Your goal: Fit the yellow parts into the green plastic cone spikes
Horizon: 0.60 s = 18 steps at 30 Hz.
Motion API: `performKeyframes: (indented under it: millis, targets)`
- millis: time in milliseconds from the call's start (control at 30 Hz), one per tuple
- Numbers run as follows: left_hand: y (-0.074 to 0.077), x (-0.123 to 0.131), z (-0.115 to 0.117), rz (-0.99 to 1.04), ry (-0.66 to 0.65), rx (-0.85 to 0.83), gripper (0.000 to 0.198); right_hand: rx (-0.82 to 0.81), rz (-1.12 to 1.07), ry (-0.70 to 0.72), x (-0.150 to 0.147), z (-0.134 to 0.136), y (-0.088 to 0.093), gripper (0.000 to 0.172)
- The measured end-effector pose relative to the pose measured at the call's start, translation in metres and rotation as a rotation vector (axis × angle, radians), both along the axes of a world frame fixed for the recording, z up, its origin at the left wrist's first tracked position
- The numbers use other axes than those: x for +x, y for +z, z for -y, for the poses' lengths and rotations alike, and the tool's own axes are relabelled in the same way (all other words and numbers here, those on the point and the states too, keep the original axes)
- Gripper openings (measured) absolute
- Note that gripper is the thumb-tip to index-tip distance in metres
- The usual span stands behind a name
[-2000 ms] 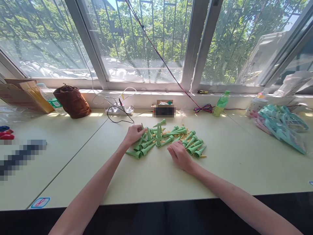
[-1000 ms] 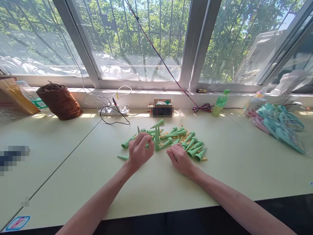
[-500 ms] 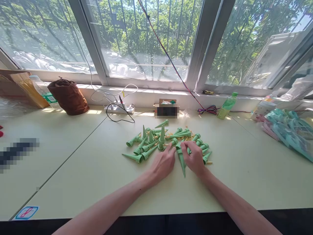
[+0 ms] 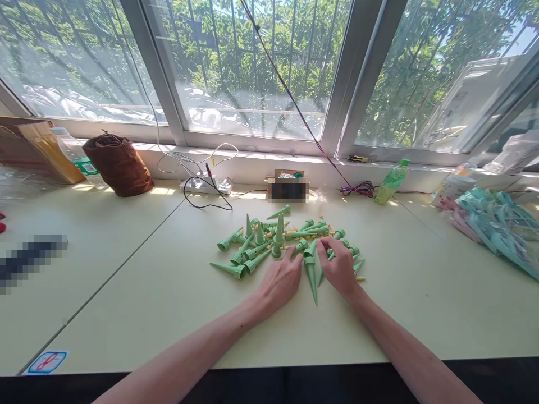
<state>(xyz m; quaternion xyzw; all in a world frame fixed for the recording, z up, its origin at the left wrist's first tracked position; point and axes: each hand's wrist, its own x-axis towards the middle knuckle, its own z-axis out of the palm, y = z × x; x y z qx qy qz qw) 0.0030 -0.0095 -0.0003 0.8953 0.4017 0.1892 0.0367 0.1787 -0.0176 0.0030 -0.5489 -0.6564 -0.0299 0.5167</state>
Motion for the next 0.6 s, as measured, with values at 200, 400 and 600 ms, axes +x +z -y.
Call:
performKeyframes:
  millis: [200,400,600]
  targets:
    - [-0.0037,0.0014,-0.0011,0.000,-0.006,0.034,0.020,-0.010,-0.009,-0.002,0.0007,-0.0011,0.0004,0.020]
    - [-0.0074,0.0007,-0.0010,0.002,0.002,0.007,0.019,-0.018,0.008,0.027,-0.0014,-0.0001,0.0005,0.020]
    - [-0.0055,-0.0041,0.0003,0.026,-0.005,-0.044,0.027,-0.032,-0.023,0.062,-0.0032,0.0024,0.0025,0.021]
